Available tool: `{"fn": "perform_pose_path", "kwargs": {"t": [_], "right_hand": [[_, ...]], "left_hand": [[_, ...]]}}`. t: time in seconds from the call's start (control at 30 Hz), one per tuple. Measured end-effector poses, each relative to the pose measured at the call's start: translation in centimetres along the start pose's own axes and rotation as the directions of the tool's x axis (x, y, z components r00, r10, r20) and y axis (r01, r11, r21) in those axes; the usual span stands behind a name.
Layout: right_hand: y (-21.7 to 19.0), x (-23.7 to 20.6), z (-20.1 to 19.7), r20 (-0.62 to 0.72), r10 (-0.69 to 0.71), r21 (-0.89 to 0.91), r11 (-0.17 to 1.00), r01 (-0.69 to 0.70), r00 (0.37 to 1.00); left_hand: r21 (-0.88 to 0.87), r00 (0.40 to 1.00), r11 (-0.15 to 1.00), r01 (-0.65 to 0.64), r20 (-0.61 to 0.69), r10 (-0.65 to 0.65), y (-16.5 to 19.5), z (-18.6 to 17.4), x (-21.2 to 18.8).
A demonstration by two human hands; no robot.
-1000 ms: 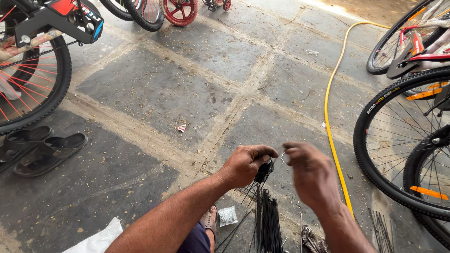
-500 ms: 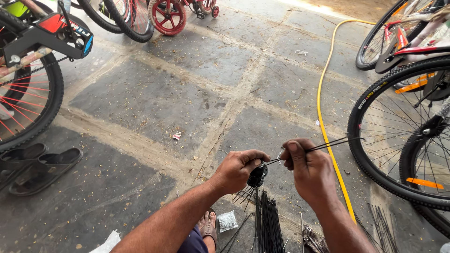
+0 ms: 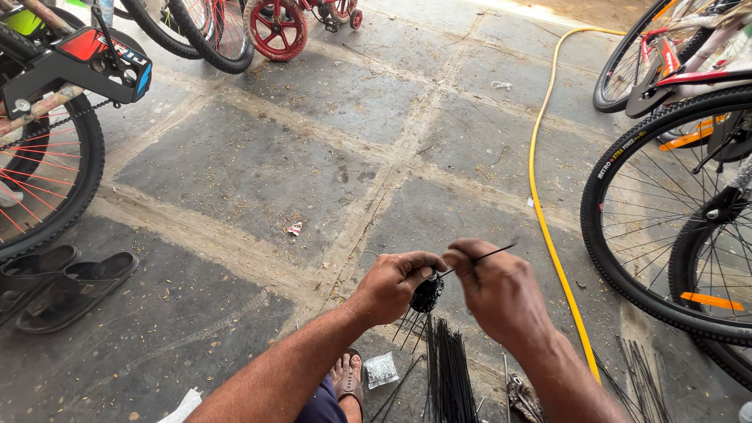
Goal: The person inserts multiple black bicycle spokes into the holes of a bicycle hub, holding the hub in one hand and feeding spokes with the other. The person repeatedly inserts spokes and adjusts their positions around the hub.
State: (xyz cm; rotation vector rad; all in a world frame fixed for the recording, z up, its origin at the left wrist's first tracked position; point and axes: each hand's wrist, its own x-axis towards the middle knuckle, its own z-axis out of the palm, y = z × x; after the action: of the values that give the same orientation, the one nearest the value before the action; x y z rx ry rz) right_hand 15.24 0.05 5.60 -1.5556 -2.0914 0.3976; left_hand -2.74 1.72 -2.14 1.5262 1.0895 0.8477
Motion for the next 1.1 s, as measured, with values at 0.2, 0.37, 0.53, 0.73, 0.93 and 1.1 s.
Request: {"fn": "perform_pose_path", "kwargs": {"t": [0.2,0.37,0.53,0.73,0.93,1.1], "right_hand": [[0.6,0.3,-0.1,0.231,0.164,-0.153,0.980,-0.130,0.959],[2.8,-0.6,-1.5,0.179,0.171,0.170,0.964,-0.202,0.969],[5.1,-1.9,-1.7,0.045,0.206,0.466,0.861,-0.203,0.977],[7.1,-3.1,-0.5,-0.138,0.221,0.633,0.770,-0.085,0.966],[6.8,-4.2,0.2,-0.142,0.124,0.662,0.750,0.001,0.982],[5.5,-4.7,0.9,-0.227,0.160,0.624,0.781,0.017,0.960]], "left_hand": [[-0.056,0.994,0.992,-0.113,-0.011,0.112,-0.5,0.0,0.3],[0.019,0.998,0.998,-0.057,0.001,0.057,-0.5,0.0,0.4],[0.148,0.997,0.986,-0.079,0.002,0.080,-0.4,0.0,0.4],[0.269,0.983,0.948,-0.168,-0.032,0.183,-0.4,0.0,0.8],[0.271,0.976,0.943,-0.194,-0.041,0.213,-0.1,-0.3,0.7],[0.194,0.979,0.962,-0.192,-0.035,0.202,0.2,-0.5,0.4]]}}
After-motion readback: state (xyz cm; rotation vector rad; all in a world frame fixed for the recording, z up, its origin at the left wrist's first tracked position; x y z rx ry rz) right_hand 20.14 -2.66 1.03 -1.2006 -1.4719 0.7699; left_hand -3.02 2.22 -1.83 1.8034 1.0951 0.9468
